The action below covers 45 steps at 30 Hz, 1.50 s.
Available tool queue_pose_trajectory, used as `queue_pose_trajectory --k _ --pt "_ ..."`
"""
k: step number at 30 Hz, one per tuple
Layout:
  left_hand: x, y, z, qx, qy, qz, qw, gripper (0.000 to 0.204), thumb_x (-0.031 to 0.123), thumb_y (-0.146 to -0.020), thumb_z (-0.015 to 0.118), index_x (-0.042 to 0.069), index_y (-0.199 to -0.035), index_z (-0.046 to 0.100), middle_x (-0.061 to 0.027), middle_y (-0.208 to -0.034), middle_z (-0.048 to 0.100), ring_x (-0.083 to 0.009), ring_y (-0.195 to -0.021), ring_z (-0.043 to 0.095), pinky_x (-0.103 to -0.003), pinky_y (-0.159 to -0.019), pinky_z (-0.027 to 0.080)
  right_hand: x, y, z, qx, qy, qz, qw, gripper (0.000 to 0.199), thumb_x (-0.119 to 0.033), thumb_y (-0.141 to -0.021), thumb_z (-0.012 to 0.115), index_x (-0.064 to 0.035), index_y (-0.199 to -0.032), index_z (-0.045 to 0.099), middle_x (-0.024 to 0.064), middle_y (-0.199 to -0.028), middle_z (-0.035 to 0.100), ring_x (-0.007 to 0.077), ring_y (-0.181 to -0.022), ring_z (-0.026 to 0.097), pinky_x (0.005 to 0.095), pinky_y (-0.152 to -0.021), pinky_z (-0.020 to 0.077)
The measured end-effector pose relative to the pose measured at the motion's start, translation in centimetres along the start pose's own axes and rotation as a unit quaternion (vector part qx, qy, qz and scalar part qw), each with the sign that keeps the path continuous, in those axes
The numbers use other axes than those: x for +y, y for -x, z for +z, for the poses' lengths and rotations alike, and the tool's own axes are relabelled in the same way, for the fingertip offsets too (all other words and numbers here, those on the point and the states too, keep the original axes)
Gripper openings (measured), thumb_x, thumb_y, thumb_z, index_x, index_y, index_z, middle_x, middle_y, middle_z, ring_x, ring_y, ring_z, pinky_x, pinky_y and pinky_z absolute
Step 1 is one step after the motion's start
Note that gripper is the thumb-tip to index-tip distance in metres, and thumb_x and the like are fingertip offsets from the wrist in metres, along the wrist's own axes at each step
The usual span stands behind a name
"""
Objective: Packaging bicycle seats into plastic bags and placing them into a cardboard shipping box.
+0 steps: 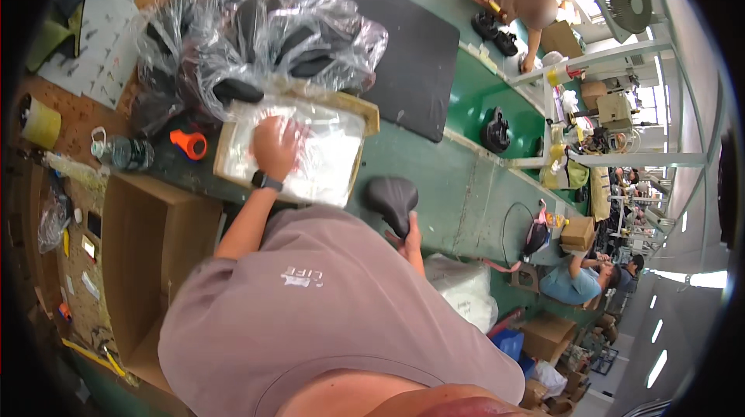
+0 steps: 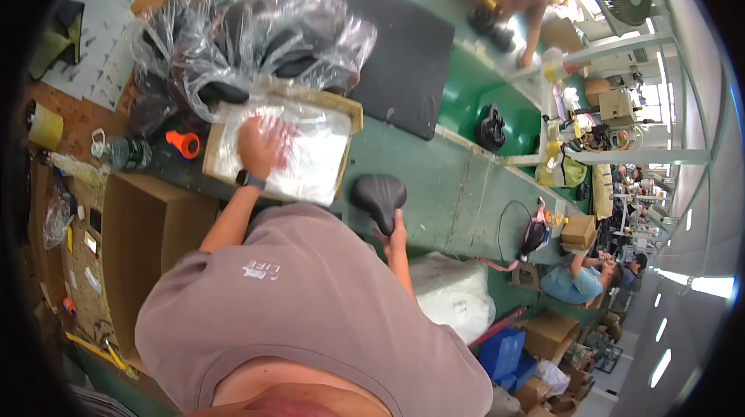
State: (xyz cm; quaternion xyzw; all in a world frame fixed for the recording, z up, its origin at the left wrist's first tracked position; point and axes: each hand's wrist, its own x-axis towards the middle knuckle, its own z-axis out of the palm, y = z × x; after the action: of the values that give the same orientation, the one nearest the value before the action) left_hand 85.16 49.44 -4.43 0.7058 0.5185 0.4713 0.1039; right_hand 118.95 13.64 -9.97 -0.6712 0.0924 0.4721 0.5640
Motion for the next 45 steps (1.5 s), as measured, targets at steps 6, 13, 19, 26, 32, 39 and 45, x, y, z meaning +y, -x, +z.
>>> queue_pose_trajectory --k 6,13,19,26,32,39,45 --pt "5.0 6.4 10.6 -0.461 0.051 -0.025 0.885 0.031 0.032 -0.098 0.08 0.005 -0.112 0.076 -0.0188 -0.11 0.076 -0.0424 -0.111 0.073 -0.052 -0.097 0.059 6.3 -4.5 -4.4 0.071 0.453 -0.164 0.873 0.162 -0.041 -0.068 0.107 0.0104 -0.174 -0.005 0.0345 -0.173 0.038 0.0434 -0.158 0.045 0.0472 -0.13 0.0409" --pt "0.0 12.3 14.3 -0.408 -0.008 -0.051 0.912 0.026 0.028 -0.106 0.069 0.003 -0.104 0.079 -0.0208 -0.111 0.074 -0.0427 -0.107 0.071 -0.054 -0.094 0.058 6.8 1.8 2.9 0.153 0.541 -0.079 0.823 0.15 -0.034 -0.076 0.098 -0.0029 -0.177 -0.009 0.0392 -0.157 0.055 0.0518 -0.139 0.062 0.0516 -0.118 0.0511" --pt "-2.2 13.8 13.6 -0.376 0.069 -0.161 0.91 0.026 0.02 -0.109 0.059 0.004 -0.114 0.078 -0.0221 -0.106 0.076 -0.0386 -0.089 0.076 -0.051 -0.086 0.06 4.1 4.5 -2.8 -0.1 -0.073 0.121 0.985 0.057 -0.044 -0.109 0.07 -0.004 -0.149 0.059 0.0206 -0.11 0.078 0.0214 -0.077 0.07 0.036 -0.064 0.0624" --pt "0.8 12.1 10.8 -0.298 0.297 -0.449 0.788 0.029 0.028 -0.108 0.068 0.003 -0.114 0.078 -0.0179 -0.086 0.078 -0.0279 -0.074 0.079 -0.043 -0.076 0.061 4.4 2.0 -4.5 -0.138 -0.048 0.249 0.957 0.049 -0.035 -0.108 0.077 0.0014 -0.139 0.067 0.0152 -0.119 0.079 0.0234 -0.084 0.075 0.0367 -0.068 0.0663" --pt "2.9 11.8 6.4 -0.327 0.036 -0.088 0.94 0.029 0.029 -0.106 0.063 0.007 -0.104 0.081 -0.0222 -0.104 0.076 -0.0441 -0.097 0.073 -0.054 -0.084 0.058 -3.8 6.7 3.5 -0.29 -0.028 -0.024 0.956 0.057 -0.014 -0.103 0.079 -0.0009 -0.153 0.056 0.0143 -0.138 0.072 0.0299 -0.104 0.079 0.0409 -0.082 0.0697" --pt "10.6 10.0 1.3 -0.434 0.022 -0.044 0.899 0.023 0.018 -0.105 0.059 0.008 -0.116 0.077 -0.0269 -0.118 0.076 -0.0506 -0.108 0.071 -0.057 -0.092 0.058 -7.9 4.3 16.8 -0.496 0.018 0.053 0.867 0.056 -0.003 -0.096 0.082 -0.002 -0.145 0.055 0.0149 -0.122 0.074 0.0321 -0.103 0.08 0.0438 -0.088 0.0688" --pt "8.1 8.5 -4.8 -0.092 0.497 -0.515 0.692 0.023 0.018 -0.117 0.057 0.005 -0.122 0.076 -0.0078 -0.112 0.08 -0.0209 -0.1 0.079 -0.039 -0.092 0.066 -7.2 0.9 21.2 -0.457 0.016 0.083 0.886 0.046 0.0 -0.096 0.084 -0.0036 -0.131 0.054 0.0131 -0.105 0.074 0.0262 -0.084 0.076 0.0406 -0.075 0.0682"
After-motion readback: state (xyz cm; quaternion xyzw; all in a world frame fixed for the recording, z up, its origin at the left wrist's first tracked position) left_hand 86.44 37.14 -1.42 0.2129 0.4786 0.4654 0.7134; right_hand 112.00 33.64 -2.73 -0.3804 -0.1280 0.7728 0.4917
